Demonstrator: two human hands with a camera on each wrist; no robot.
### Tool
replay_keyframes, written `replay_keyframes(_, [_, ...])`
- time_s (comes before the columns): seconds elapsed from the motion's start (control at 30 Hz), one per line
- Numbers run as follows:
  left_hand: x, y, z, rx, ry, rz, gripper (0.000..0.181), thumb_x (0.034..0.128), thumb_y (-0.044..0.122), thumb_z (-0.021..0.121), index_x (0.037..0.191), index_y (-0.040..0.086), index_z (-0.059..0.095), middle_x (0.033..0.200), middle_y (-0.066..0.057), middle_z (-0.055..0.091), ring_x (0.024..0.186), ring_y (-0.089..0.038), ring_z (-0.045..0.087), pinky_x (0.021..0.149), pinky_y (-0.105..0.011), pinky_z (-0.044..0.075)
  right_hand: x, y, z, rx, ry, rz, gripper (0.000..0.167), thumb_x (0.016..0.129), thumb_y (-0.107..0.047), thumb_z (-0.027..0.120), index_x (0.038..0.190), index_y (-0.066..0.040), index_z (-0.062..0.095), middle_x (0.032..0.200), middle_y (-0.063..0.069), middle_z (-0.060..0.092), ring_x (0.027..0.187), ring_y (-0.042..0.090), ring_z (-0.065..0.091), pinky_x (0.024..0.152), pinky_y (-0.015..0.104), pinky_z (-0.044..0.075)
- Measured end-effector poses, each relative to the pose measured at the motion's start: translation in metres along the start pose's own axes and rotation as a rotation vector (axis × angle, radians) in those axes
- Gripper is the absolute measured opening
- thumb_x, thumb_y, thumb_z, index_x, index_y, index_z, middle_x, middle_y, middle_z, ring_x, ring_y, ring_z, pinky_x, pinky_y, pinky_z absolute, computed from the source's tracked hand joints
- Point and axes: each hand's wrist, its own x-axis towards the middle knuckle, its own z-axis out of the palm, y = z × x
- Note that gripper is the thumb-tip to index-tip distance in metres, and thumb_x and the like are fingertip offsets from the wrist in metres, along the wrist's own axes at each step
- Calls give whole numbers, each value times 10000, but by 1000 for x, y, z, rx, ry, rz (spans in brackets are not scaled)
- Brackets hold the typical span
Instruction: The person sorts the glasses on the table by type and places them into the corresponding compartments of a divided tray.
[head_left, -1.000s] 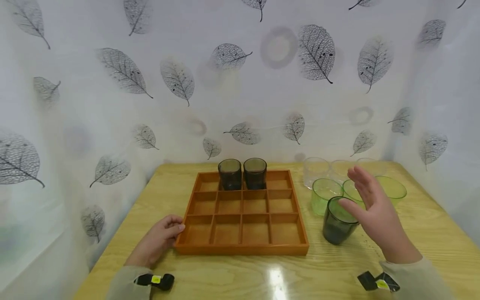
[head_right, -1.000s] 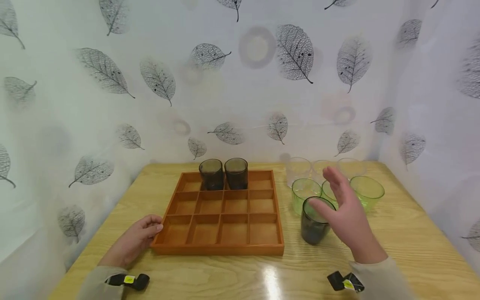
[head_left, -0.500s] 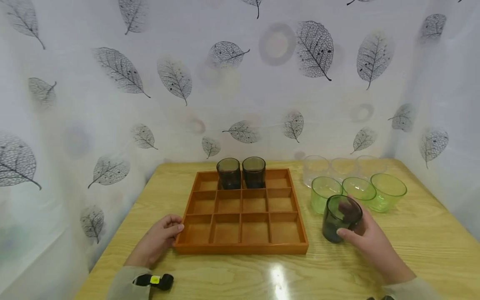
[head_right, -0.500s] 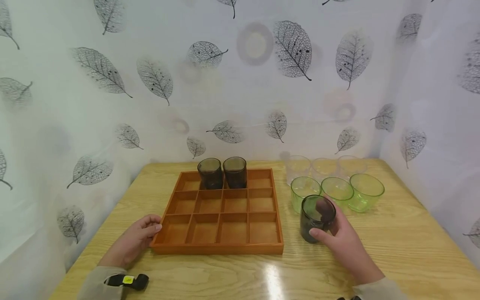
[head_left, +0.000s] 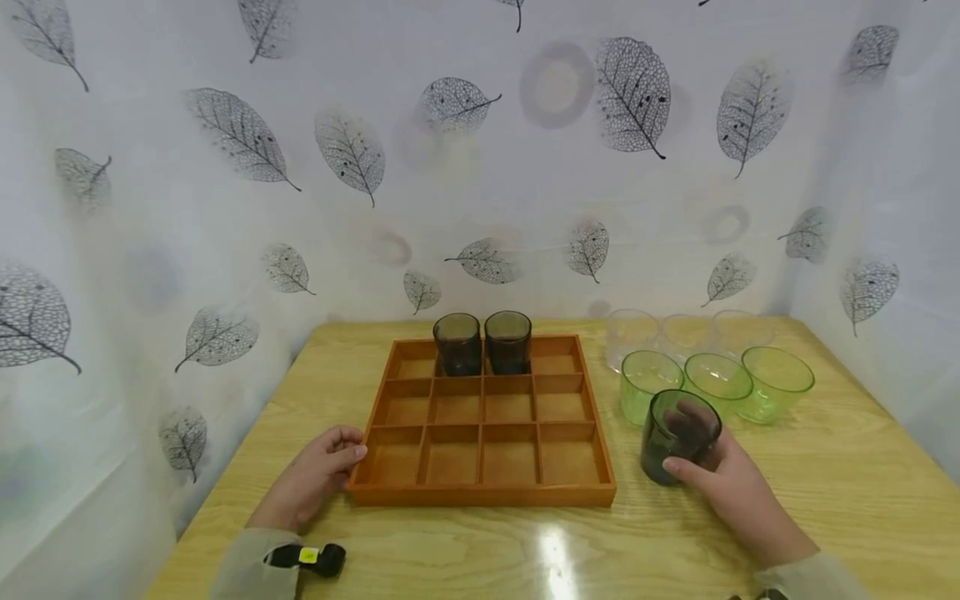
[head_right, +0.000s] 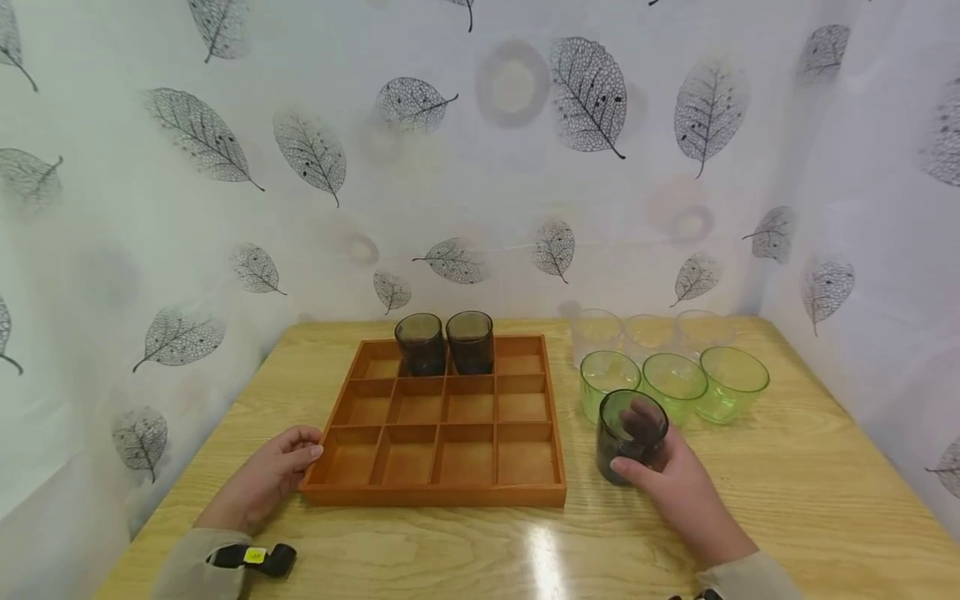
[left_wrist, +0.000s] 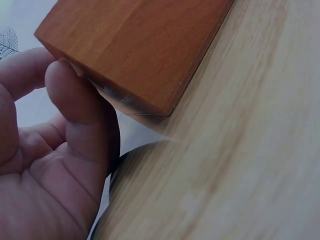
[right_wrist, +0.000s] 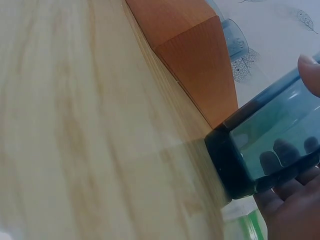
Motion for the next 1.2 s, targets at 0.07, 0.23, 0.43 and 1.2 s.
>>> replay_keyframes(0.07, [0,0,0,1,4,1,306,1025,177,599,1226,-10,466,973,-43,530,754,-143,508,640,-283,484,1,0,0,1,-7,3,730,957,17,663,1566,-53,266,1440,-8,517,1257,-34,504,944,130,433])
replay_keyframes(0.23, [-1,-1,0,-10,16,-4,290,1020,163,602,1215,-5,469,972,-40,533,749,-141,507,635,-280,484,2,0,1,4,-15,2,717,951,22,667,1554,-43,283,1428,28,540,1244,-22,523,942,137,437])
replay_keyframes(0.43, [-2,0,-1,-14,2,-14,296,1028,183,601,1219,2,466,961,-31,536,728,-133,503,636,-278,487,-1,0,2,-41,-1,28,706,942,-29,703,1535,-34,319,1394,31,580,1172,-31,566,902,149,465])
replay_keyframes(1.2, [-1,0,0,-4,-25,19,327,1036,183,588,1244,-26,448,967,-36,537,741,-142,503,647,-280,483,6,-39,7,4,-59,-18,698,949,17,671,1552,-83,335,1420,-24,573,1158,32,603,847,231,530])
